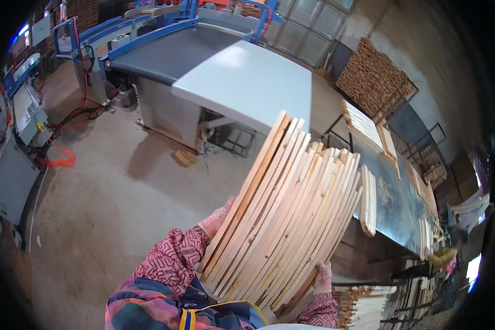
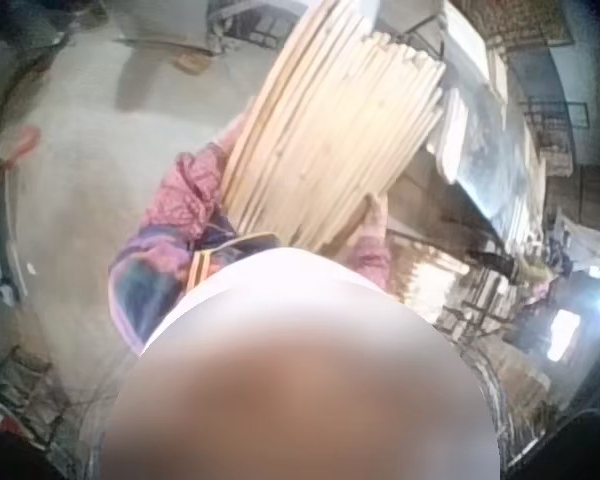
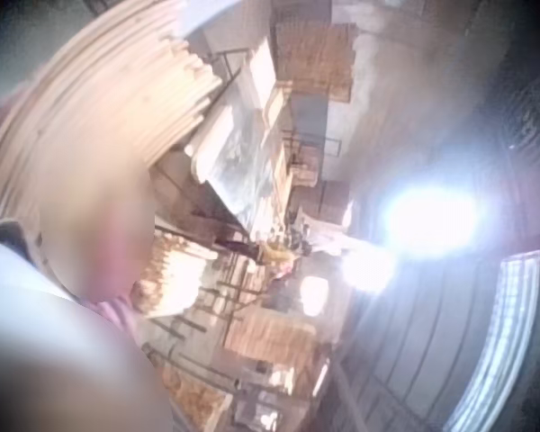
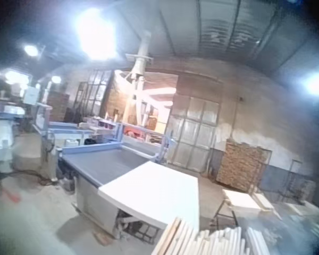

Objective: The person gathers and stacks thin wooden planks on a workbench, then carries the stack to a conveyor belt and places them onto it. The person repeats this process, moving stacks of planks from the workbench to the conveyor belt.

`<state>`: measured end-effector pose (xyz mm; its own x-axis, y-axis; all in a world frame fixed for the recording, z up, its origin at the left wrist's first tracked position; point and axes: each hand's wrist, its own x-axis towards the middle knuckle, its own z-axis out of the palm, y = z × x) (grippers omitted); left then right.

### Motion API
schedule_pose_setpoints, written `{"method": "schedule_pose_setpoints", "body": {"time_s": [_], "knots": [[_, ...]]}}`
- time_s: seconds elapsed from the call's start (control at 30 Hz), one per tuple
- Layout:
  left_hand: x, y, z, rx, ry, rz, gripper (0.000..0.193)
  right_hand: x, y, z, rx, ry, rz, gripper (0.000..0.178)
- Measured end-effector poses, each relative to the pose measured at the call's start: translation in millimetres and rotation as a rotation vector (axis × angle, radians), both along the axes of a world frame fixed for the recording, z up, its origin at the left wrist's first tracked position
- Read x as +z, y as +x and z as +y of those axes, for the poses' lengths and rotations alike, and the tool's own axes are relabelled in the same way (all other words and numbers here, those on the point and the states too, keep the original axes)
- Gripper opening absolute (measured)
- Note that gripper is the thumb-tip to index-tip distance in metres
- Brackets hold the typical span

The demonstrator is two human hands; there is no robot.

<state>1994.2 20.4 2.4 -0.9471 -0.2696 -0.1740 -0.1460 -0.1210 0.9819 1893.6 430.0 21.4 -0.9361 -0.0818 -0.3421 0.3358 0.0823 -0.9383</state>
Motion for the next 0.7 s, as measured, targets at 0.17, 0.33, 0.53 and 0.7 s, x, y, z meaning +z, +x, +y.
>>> {"method": "schedule_pose_setpoints", "body": {"time_s": [0.17,0.33,0.53,0.7], "knots": [[7.1,8.4,12.6,0.112,-0.137,0.053,0.060,-19.3,-60.7,-4.3,0.182,-0.141,0.044,0.058],[12.3,8.3,6.9,0.199,-0.328,0.066,0.058,-17.5,-88.4,-26.7,0.363,-0.194,0.027,0.046],[17.3,-57.7,-8.3,0.309,-0.743,0.015,0.056,-20.2,-161.2,-11.8,0.368,-0.183,0.073,0.067],[-10.6,-57.8,-99.9,0.488,-0.213,0.321,0.041,11.3,-116.8,-112.1,0.442,-0.387,0.101,0.083]]}}
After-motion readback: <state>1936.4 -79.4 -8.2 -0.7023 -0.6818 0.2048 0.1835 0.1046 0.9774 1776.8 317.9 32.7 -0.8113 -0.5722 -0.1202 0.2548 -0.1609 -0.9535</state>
